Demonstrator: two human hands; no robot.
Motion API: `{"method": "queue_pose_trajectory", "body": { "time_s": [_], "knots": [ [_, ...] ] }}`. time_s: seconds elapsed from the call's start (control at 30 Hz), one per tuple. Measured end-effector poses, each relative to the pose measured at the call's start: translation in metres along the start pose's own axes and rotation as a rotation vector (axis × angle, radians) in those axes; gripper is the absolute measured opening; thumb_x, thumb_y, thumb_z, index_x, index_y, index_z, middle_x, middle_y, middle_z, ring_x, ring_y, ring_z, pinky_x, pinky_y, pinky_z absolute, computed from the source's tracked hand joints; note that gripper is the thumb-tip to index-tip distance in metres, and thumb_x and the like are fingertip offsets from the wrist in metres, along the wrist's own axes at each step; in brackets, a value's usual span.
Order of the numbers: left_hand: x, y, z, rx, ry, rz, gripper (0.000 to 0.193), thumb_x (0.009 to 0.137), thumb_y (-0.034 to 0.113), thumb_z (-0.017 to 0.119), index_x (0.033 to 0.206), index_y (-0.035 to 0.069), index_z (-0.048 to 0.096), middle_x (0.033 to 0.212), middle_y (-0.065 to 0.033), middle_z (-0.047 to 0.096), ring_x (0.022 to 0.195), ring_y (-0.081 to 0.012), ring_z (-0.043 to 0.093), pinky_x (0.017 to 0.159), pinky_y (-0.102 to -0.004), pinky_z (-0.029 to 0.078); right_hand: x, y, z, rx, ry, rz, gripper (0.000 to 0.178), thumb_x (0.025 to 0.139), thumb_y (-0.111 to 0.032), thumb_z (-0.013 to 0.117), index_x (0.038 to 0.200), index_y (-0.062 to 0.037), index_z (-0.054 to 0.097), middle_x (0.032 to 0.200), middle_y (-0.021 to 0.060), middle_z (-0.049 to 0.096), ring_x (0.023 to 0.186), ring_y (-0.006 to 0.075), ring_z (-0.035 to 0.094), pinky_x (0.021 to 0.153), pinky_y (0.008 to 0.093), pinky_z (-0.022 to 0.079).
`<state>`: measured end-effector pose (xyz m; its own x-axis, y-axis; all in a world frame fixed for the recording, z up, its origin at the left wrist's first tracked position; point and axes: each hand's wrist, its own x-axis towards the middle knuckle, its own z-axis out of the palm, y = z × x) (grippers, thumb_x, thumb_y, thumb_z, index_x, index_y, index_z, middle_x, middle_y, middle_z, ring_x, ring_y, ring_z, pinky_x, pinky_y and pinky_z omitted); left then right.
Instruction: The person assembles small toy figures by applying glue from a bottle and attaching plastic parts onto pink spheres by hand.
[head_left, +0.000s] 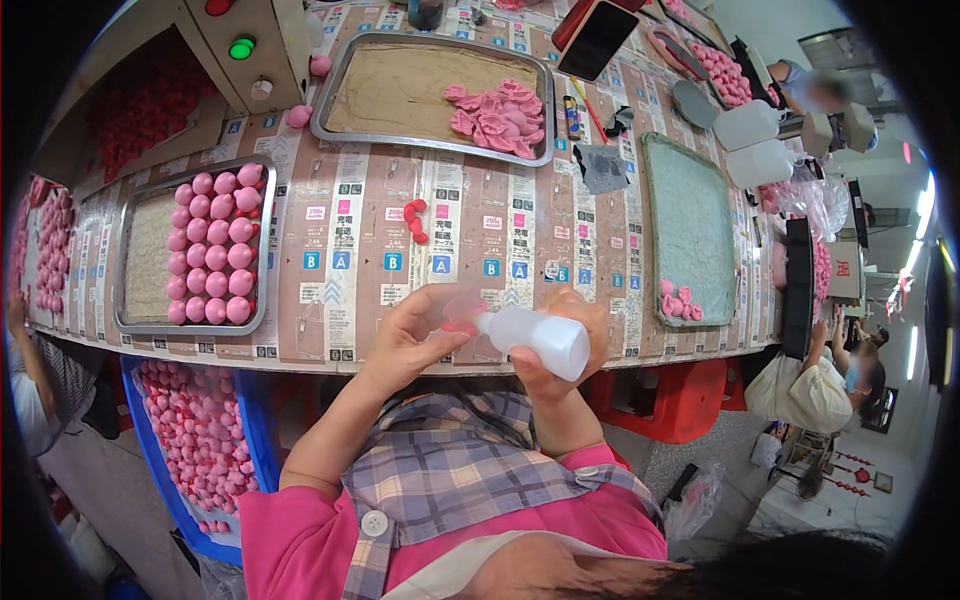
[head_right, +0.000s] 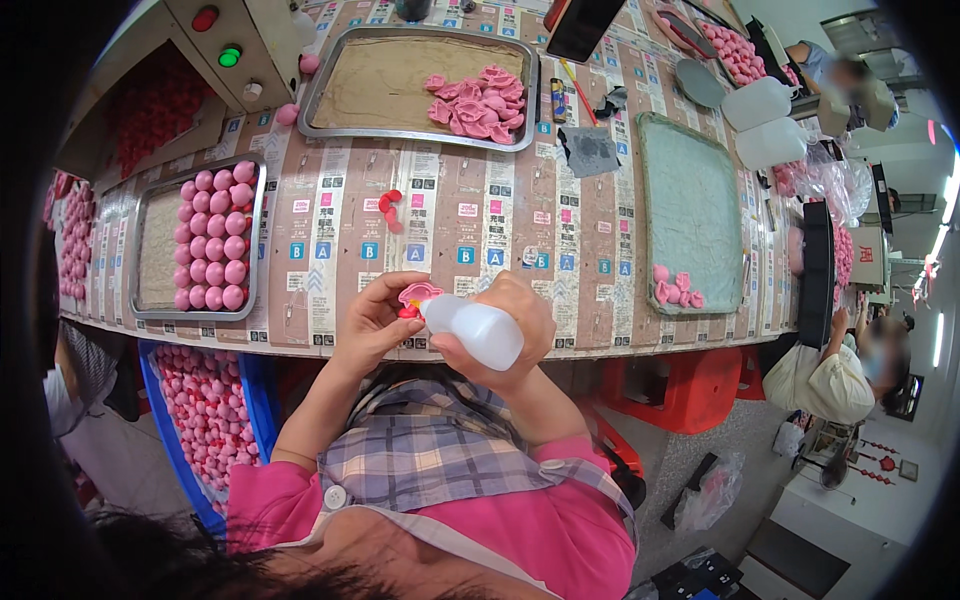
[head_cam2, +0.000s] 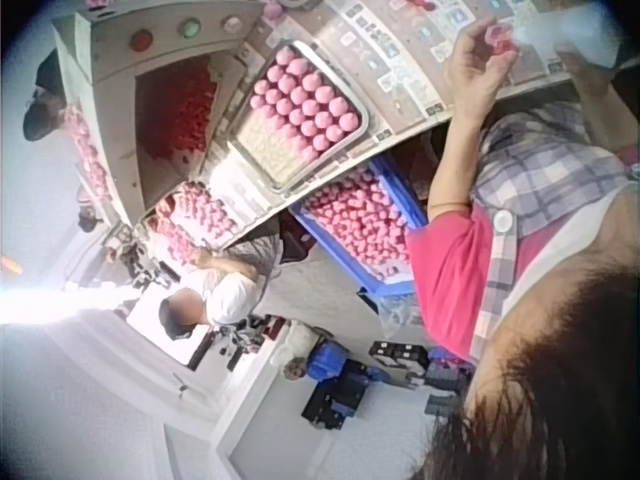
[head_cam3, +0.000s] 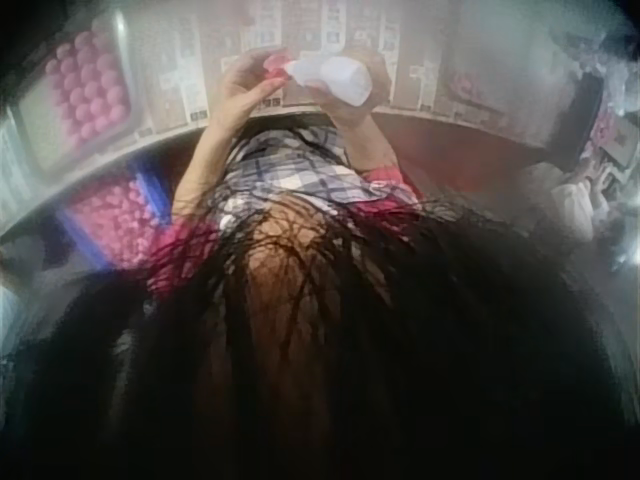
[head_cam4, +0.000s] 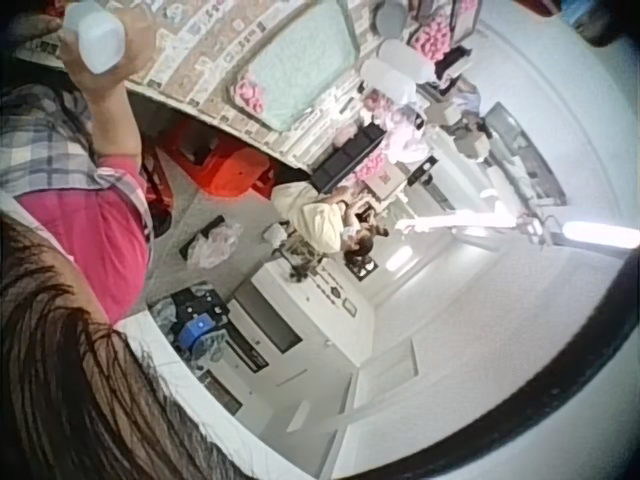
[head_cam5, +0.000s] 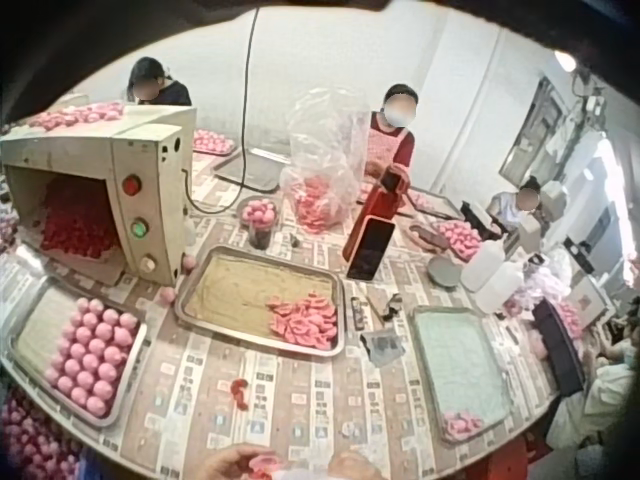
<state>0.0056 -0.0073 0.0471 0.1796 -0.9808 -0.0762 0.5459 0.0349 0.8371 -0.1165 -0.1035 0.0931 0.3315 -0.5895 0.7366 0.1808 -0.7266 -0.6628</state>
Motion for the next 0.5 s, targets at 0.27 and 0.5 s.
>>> {"method": "queue_pose_trajectory", "body": {
  "time_s": [0.27, 0.5],
  "knots": [
    [0.0005, 0.0006, -0.0001, 0.014, -0.012, 0.029, 0.042, 0.073, 0.000, 0.059, 0.113, 0.001, 0.044, 0.105, -0.0077, 0.051, 0.096, -0.0139, 0.050, 0.083, -0.0263, 0.040, 0.0004, -0.0006, -0.0001, -0.073, -0.046, -0.009, 0.042, 0.061, -0.029, 0.074, 0.085, -0.0043, 0.049, 0.065, 0.0056, 0.054, 0.047, 0.0182, 0.047, 0.040, 0.0266, 0.035],
    [0.0007, 0.0013, 0.0002, -0.012, 0.006, 0.012, 0.043, 0.073, 0.000, 0.059, 0.113, 0.001, 0.044, 0.105, -0.0074, 0.051, 0.095, -0.0136, 0.050, 0.083, -0.0260, 0.040, 0.0005, -0.0032, -0.0017, -0.097, -0.048, -0.001, 0.042, 0.061, -0.030, 0.073, 0.085, -0.0051, 0.050, 0.064, 0.0050, 0.054, 0.047, 0.0185, 0.048, 0.040, 0.0270, 0.036]
  ]
}}
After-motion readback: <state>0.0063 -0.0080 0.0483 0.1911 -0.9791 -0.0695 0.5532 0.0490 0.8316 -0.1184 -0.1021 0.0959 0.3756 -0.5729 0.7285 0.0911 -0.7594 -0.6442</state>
